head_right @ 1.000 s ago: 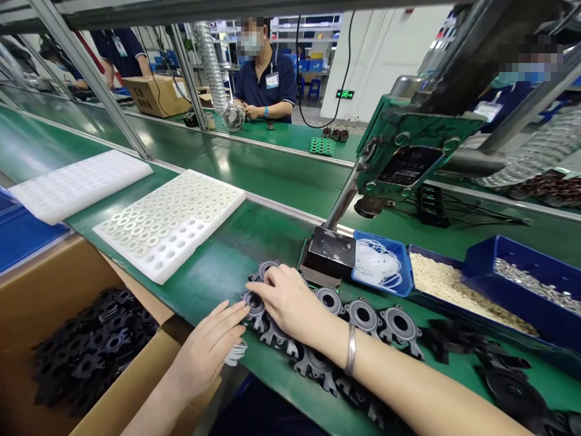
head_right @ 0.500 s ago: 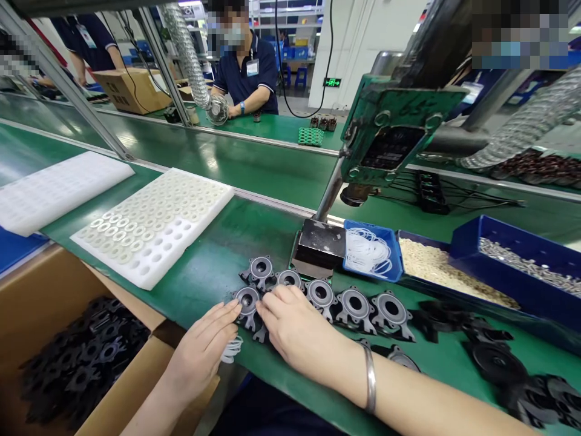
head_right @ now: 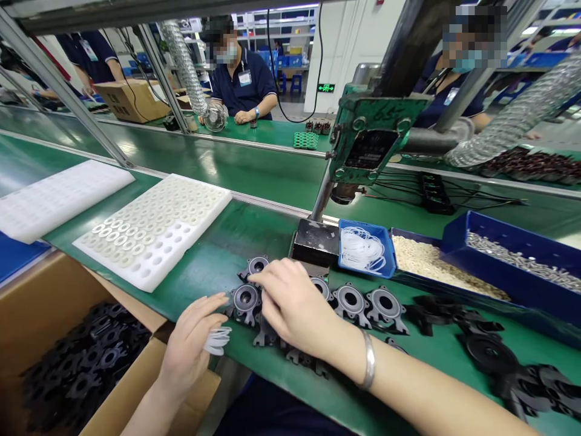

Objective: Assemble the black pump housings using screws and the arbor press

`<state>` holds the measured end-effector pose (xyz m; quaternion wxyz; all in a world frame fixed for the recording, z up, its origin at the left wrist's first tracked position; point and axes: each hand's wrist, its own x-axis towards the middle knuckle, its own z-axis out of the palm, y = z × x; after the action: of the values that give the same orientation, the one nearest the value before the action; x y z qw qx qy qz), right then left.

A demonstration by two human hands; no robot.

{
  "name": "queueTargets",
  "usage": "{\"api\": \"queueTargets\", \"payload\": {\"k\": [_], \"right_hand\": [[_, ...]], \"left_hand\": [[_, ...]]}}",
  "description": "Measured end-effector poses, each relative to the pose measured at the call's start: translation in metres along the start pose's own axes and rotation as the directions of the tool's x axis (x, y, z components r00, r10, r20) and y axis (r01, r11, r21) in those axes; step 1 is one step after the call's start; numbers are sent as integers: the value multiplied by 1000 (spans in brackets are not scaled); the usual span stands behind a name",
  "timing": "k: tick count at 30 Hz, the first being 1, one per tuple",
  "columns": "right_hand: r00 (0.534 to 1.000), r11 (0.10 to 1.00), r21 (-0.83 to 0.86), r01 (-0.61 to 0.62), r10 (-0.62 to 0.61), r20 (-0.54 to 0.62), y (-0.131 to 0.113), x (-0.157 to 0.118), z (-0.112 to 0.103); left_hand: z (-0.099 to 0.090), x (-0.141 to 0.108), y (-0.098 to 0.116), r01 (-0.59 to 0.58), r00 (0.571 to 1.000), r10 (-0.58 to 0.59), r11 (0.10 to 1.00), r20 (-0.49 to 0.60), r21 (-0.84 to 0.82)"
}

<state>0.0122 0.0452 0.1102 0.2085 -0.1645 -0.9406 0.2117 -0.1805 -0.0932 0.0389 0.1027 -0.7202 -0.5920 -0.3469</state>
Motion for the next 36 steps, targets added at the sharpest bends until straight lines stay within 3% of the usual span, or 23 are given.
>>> {"api": "queueTargets", "payload": {"k": [1, 3, 5, 7, 10, 15, 20, 24, 26, 30, 36], "right_hand": [[999, 997, 72, -32, 33, -8, -1, 0, -4], [995, 967, 247, -69, 48, 91, -5, -4, -7], [980, 908, 406, -103, 23, 196, -8, -10, -4], [973, 855, 494, -159, 51, 226, -10, -17, 1], [957, 802, 545, -246, 114, 265, -7, -27, 3], [911, 815, 512, -272, 46, 410, 1, -43, -6], [937, 834, 494, -247, 75, 341, 3, -46, -9], [957, 871, 399, -285, 237, 165, 12, -41, -4], [955, 909, 295, -295, 275, 108, 18, -39, -1], [963, 959, 99, -265, 256, 88, 24, -36, 7], [967, 971, -44, -234, 237, 96, 21, -34, 12]], "left_hand": [[-3, 4, 4, 46, 999, -46, 999, -9, -16], [-6, 12, 14, 90, 996, -90, 993, 12, -73], [-7, 19, 26, 103, 993, -94, 986, 75, -131], [-6, 21, 37, 106, 989, -86, 980, 121, -169], [0, 14, 50, 132, 973, -84, 967, 214, -217], [16, -11, 61, 130, 944, -33, 952, 329, -277], [6, -10, 61, 255, 892, -63, 888, 448, -383], [-8, -8, 50, 330, 903, -187, 879, 387, -345], [-9, -13, 44, 288, 932, -195, 910, 307, -298], [-1, -19, 38, 66, 990, -32, 966, 137, -248], [19, -5, 49, -247, 960, 251, 968, 123, -49]]}}
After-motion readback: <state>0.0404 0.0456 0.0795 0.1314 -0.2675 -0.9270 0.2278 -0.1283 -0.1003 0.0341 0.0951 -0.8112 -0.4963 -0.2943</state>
